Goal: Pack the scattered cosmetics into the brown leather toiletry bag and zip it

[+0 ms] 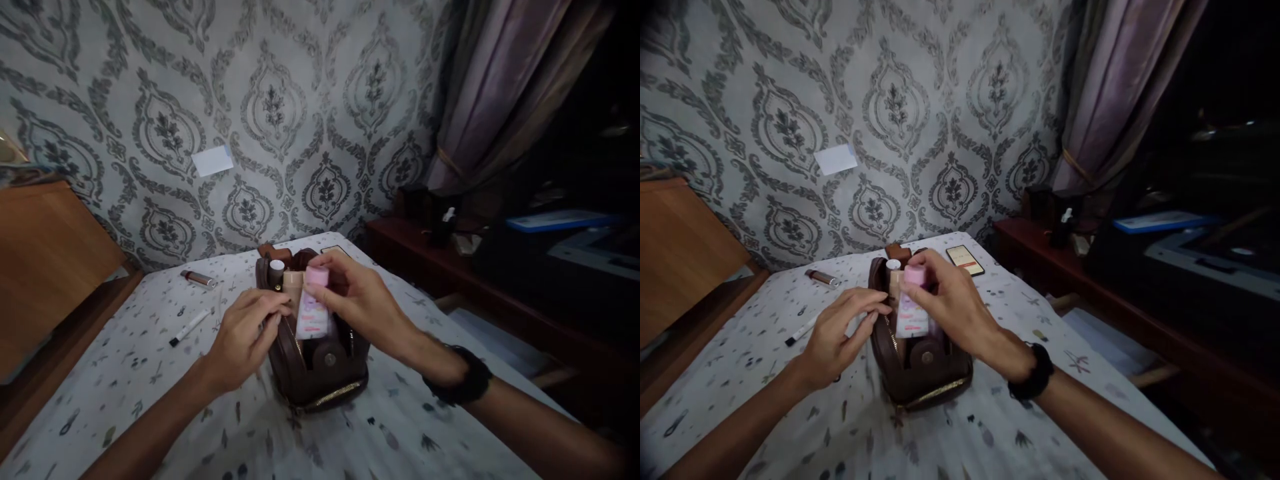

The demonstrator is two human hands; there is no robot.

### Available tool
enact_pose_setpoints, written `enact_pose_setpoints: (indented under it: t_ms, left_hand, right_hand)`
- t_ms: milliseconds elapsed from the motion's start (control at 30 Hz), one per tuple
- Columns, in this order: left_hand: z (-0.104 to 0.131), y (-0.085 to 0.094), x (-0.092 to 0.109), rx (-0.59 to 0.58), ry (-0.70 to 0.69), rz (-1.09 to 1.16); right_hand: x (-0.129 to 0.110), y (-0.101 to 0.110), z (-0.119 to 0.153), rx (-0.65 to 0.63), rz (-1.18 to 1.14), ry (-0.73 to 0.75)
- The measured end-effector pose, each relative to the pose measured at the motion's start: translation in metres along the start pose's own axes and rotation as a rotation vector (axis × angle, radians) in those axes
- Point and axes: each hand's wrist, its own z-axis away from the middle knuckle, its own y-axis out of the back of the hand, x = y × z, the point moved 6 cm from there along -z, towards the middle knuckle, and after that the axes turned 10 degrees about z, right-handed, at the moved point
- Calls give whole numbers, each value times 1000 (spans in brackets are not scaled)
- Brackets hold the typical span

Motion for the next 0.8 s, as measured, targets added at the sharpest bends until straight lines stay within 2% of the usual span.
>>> enact_pose_setpoints:
  t_ms: [233,400,567,700,800]
  left_hand:
    - [4,-8,-3,-10,-13,-8]
    - [2,-13,-3,-33,-8,9]
    - [0,-10,-7,-36,-8,-30]
    - [-18,-1,-27,-54,125,-209]
    - [-36,0,-46,-182,249,-310]
  right_hand:
    - [-4,-25,22,-171,375,133]
    - [6,-33,35,-174,509,209]
    - [2,-27,35,-135,508,273]
    - [-9,-21,23,-94,634,400]
    - [-7,-30,10,-214,836,481]
